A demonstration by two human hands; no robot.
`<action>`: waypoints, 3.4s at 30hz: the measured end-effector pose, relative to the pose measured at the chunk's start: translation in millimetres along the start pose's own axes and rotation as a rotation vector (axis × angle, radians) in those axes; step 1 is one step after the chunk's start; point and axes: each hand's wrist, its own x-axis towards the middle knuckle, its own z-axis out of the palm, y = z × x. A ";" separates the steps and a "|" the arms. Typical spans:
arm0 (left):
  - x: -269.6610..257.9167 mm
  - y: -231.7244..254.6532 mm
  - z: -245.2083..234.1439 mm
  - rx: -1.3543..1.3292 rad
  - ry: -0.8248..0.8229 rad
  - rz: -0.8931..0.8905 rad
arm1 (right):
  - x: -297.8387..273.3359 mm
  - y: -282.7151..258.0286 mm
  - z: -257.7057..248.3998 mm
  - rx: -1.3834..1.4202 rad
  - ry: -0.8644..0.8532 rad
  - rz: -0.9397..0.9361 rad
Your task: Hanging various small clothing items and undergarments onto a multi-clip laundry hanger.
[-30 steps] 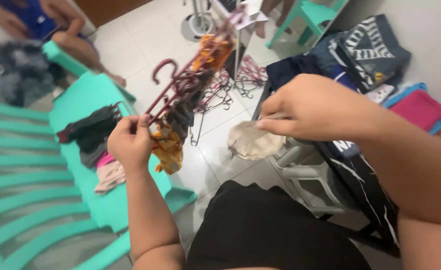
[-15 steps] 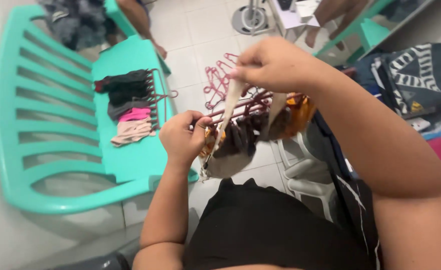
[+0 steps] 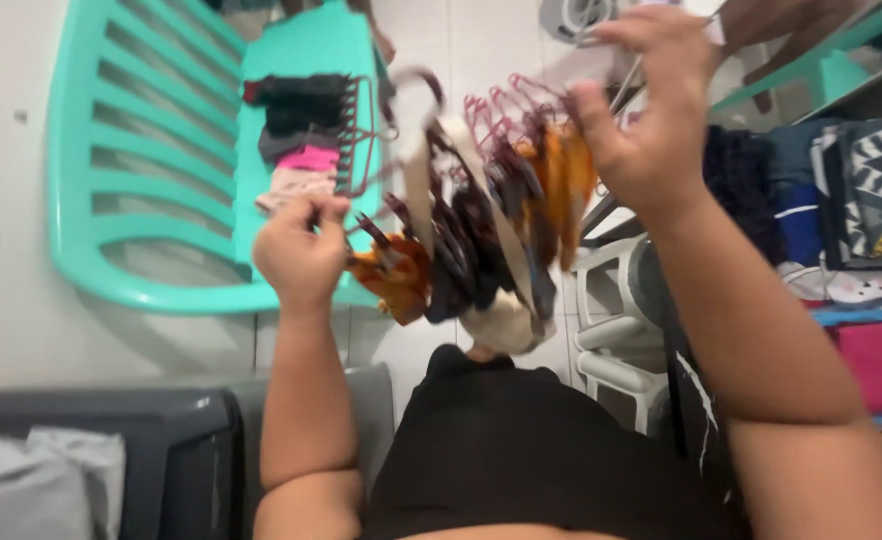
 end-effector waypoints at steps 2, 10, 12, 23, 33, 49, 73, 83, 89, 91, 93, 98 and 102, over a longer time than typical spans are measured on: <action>5.5 -2.5 -12.0 0.096 0.143 0.105 | -10.5 -9.1 9.7 -0.217 0.258 -0.080; 78.2 0.2 -32.9 0.160 0.284 0.104 | -54.2 16.5 67.8 -0.093 0.030 0.160; 114.2 -18.2 -37.4 0.169 0.342 0.171 | -56.3 27.5 82.6 -0.097 -0.005 0.200; 286.0 -194.1 -109.9 0.420 0.707 0.082 | 7.1 93.0 179.7 -0.186 -0.127 0.318; 387.6 -425.7 -54.2 -0.035 0.502 -0.226 | 18.8 165.0 250.8 -0.236 -0.200 0.442; 334.2 -583.8 200.7 -0.405 0.291 -0.560 | -33.7 189.9 254.6 -0.399 -0.424 0.888; 175.7 -522.2 338.1 -0.236 -0.749 -0.919 | -87.8 166.5 268.9 -0.369 -0.959 1.254; 121.9 -412.6 389.1 0.014 -1.296 -0.706 | -127.9 156.5 239.8 -0.355 -0.849 1.294; 35.9 -297.4 436.5 -0.237 -1.656 -0.422 | -141.8 146.7 200.8 -0.319 -0.711 1.404; 25.4 -248.8 435.2 -0.254 -1.745 -0.408 | -165.7 148.3 180.1 -0.334 -0.603 1.362; 12.6 -209.4 432.9 -0.269 -1.830 -0.409 | -194.9 150.8 156.2 -0.347 -0.510 1.315; -0.4 -132.4 430.5 -0.266 -1.866 -0.394 | -281.5 169.8 71.8 -0.739 0.201 1.227; -6.7 -102.6 442.7 -0.308 -1.856 -0.423 | -327.5 180.7 23.0 -0.996 0.246 1.356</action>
